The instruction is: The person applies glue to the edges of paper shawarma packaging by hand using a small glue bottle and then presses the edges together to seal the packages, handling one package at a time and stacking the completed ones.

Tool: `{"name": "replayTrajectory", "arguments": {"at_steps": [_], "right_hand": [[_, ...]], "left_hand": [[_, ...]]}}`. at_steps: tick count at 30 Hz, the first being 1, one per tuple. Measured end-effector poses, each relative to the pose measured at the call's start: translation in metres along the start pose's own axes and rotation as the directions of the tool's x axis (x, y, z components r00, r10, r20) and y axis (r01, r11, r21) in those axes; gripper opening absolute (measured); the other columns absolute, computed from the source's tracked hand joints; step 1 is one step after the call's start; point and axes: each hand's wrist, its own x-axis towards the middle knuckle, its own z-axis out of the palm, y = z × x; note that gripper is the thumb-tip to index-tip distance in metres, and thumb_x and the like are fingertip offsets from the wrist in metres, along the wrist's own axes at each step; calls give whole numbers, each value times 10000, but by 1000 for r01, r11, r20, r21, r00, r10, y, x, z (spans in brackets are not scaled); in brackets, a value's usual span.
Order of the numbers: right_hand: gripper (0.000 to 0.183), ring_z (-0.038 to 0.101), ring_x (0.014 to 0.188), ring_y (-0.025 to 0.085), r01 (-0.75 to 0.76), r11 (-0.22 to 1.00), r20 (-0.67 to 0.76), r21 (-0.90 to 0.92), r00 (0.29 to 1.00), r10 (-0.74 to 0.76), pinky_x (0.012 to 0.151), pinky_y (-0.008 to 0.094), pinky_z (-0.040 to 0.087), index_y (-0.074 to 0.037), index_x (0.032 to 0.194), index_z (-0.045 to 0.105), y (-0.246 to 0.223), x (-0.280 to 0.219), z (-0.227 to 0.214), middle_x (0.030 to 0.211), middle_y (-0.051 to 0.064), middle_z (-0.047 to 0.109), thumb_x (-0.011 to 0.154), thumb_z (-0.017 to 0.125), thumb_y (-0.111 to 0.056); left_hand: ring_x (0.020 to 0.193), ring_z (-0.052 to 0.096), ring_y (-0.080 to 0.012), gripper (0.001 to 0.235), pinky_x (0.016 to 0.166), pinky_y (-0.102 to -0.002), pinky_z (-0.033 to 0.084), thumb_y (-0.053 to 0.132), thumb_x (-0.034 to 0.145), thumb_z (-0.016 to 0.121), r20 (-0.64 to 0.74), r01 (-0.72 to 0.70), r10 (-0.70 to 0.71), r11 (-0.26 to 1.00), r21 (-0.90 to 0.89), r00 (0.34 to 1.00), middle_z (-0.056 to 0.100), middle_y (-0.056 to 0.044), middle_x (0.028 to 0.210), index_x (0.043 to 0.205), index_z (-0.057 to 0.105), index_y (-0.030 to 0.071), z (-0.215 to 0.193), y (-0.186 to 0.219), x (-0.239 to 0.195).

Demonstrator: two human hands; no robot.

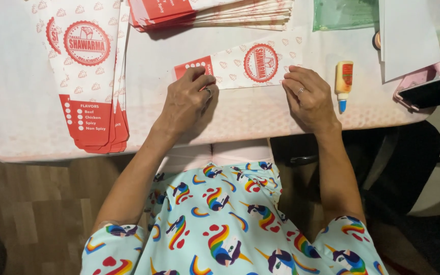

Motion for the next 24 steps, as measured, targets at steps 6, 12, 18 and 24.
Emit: {"name": "replayTrajectory", "arguments": {"at_steps": [6,12,18,24], "right_hand": [[40,744,990,386,-5,1000,-12,-23,1000,4,834,447,628,62,926,758,2,-8,6,960,166,742,960,779,67],[27,706,983,363,-54,996,81,76,996,48,874,446,596,26,941,783,23,7,4,986,147,725,955,805,21],[574,457,1370,400,-45,993,334,110,942,5,1154,620,310,35,1421,508,26,41,20,1487,224,486,986,772,-231],[873,11,1624,291,-165,980,630,-111,751,197,1247,669,-48,-134,1683,79,38,23,25,1762,48,61,1062,517,-564]], "left_hand": [[1001,712,-324,70,819,-353,619,46,842,765,-60,35,-40,995,-89,997,749,-80,886,775,776,59,2,4,0],[1054,708,-388,46,932,-433,590,57,879,748,-71,1,-9,992,-123,997,759,-137,990,863,778,28,-1,3,-6],[1078,589,-447,86,983,-498,538,-57,997,634,-37,-107,101,947,-302,994,621,-223,1107,1030,649,-135,-17,2,-3],[1210,581,-429,159,1055,-545,482,25,980,710,27,19,-13,976,-216,1000,645,-201,1234,1126,693,-37,-12,-1,-24]]}}
